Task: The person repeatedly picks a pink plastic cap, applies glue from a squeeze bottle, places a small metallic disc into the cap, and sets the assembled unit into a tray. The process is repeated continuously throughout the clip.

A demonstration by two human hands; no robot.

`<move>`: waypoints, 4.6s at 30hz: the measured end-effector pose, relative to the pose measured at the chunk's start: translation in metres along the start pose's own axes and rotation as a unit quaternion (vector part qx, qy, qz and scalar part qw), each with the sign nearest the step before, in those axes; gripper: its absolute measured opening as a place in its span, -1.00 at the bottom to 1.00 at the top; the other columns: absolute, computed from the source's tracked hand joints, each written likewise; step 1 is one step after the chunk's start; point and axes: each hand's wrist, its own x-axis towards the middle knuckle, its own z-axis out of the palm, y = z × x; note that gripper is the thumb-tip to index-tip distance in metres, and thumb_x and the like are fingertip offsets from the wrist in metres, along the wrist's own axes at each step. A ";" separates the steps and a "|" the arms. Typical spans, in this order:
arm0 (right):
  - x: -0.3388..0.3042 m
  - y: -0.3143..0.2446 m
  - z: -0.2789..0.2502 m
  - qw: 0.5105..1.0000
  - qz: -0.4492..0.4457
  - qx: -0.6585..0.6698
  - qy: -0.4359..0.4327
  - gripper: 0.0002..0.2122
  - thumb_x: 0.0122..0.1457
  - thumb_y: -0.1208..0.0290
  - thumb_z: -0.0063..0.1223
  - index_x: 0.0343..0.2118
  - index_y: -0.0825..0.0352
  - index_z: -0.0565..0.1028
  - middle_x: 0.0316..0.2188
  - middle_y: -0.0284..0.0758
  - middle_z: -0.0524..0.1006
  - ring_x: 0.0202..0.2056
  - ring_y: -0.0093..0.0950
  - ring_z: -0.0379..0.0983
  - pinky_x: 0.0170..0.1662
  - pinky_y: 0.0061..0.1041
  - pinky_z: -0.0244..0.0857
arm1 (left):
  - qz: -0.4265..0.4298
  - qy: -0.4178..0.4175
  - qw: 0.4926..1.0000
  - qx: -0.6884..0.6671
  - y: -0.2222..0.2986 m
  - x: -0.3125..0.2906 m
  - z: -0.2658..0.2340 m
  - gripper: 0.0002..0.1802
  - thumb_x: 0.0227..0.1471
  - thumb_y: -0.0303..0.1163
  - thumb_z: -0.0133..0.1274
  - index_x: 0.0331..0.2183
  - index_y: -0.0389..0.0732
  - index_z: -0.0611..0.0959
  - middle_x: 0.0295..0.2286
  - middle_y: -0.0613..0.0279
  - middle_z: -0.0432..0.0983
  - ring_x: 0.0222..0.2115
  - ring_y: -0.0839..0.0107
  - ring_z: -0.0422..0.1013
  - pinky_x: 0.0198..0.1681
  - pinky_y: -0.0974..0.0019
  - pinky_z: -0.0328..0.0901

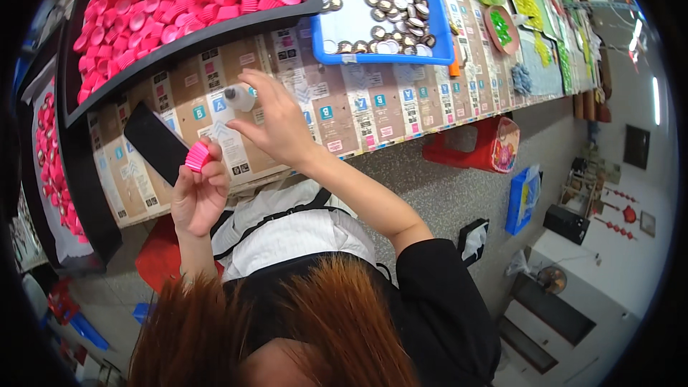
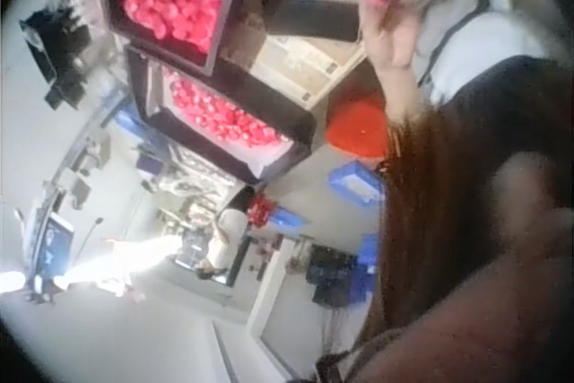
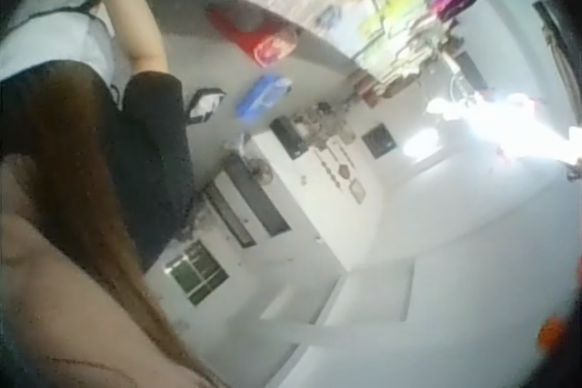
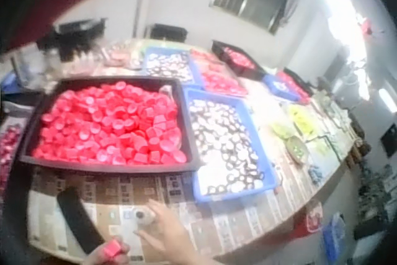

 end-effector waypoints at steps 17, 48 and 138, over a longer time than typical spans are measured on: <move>0.085 0.114 -0.135 0.897 0.144 -0.381 -0.174 -0.77 -0.27 0.49 0.05 -0.45 0.39 0.46 -0.49 -0.16 0.48 -0.40 -0.27 0.42 -0.31 -0.43 0.26 | 0.080 0.122 0.895 0.422 -0.002 -0.008 0.000 -0.50 -0.12 -0.60 -0.05 -0.06 -0.36 0.26 -0.15 0.06 0.31 -0.31 0.47 0.35 -0.20 0.45 0.24; -0.047 0.011 0.000 0.988 -0.043 -0.096 -0.115 -0.78 -0.23 0.58 0.13 -0.43 0.36 0.43 -0.41 -0.27 0.44 -0.30 -0.32 0.32 -0.26 -0.45 0.21 | 0.094 0.163 0.887 0.421 -0.007 -0.009 -0.028 -0.49 -0.17 -0.65 -0.01 -0.09 -0.33 0.28 -0.20 0.15 0.32 -0.25 0.51 0.31 -0.12 0.47 0.21; -0.025 0.028 0.019 0.985 0.081 0.129 -0.085 -0.43 -0.07 0.57 0.02 0.04 0.37 0.07 -0.05 -0.18 0.18 0.00 -0.37 0.11 0.01 -0.40 0.01 | 0.246 0.404 0.091 0.876 0.226 0.033 0.065 -0.78 -0.32 -0.33 0.00 -0.53 -0.21 0.61 -0.41 0.03 0.47 -0.31 0.12 0.38 -0.27 0.11 0.23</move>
